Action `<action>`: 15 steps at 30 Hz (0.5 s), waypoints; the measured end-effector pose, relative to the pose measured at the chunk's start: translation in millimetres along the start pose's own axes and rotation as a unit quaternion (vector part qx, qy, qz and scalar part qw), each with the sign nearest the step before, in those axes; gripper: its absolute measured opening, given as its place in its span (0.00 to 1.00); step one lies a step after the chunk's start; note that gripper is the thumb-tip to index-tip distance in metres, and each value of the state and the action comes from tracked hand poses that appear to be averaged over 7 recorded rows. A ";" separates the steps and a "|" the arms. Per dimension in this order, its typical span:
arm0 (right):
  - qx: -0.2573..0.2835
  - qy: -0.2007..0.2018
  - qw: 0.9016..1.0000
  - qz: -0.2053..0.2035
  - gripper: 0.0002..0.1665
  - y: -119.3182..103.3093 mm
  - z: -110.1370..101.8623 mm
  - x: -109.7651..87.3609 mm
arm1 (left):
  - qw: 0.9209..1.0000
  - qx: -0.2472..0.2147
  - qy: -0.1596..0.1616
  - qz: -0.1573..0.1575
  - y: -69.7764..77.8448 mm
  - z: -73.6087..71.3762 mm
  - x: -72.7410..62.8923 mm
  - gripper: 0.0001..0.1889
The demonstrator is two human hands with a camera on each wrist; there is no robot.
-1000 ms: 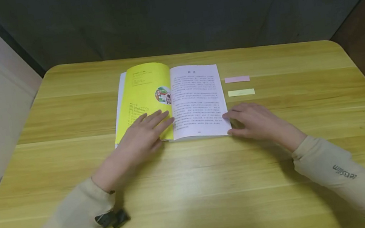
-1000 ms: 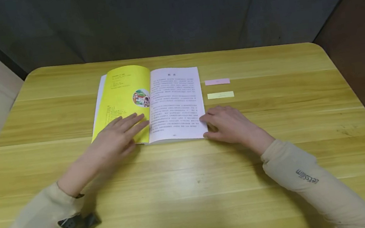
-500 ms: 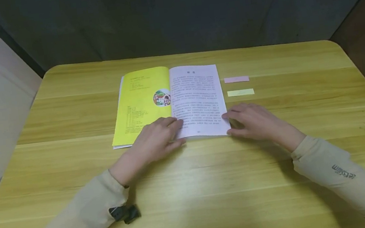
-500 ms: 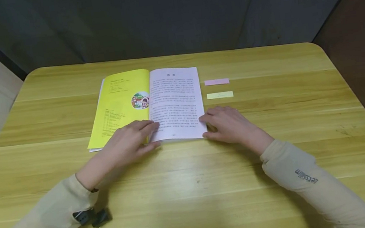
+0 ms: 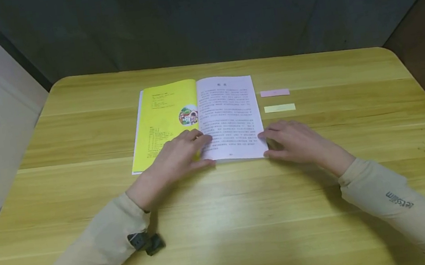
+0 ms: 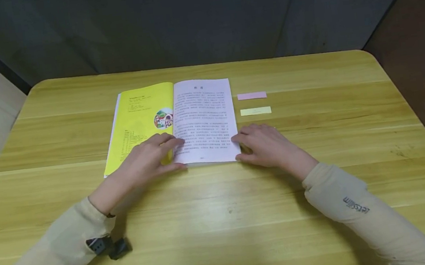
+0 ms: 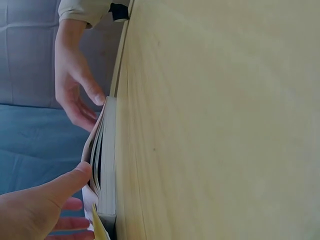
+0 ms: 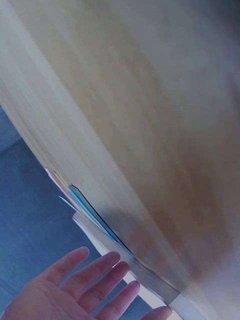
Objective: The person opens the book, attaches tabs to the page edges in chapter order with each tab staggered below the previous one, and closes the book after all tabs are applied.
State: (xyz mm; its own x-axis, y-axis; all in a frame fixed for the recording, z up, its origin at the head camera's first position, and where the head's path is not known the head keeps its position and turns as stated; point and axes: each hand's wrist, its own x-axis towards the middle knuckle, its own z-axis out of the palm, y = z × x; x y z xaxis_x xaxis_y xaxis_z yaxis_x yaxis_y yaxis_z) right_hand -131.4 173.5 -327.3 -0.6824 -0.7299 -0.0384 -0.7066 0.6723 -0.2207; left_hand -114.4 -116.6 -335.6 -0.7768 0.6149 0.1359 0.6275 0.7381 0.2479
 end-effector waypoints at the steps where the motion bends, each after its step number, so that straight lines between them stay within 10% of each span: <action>1: 0.000 0.000 1.000 0.001 0.29 0.0 0.0 0.0 | 1.000 -0.004 0.003 0.001 -0.6 0.1 0.0 0.32; 15: -0.002 0.004 1.000 -0.004 0.29 0.2 0.1 -0.6 | 0.999 -0.042 0.011 0.004 -6.0 -1.9 -3.0 0.31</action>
State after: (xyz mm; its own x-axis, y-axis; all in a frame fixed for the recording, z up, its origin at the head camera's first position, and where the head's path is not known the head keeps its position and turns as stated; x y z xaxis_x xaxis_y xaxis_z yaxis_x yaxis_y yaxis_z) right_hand -131.2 174.0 -327.5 -0.6785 -0.7340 -0.0280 -0.7127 0.6671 -0.2170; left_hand -116.0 -123.4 -335.7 -0.7731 0.6138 0.1597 0.6283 0.7067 0.3255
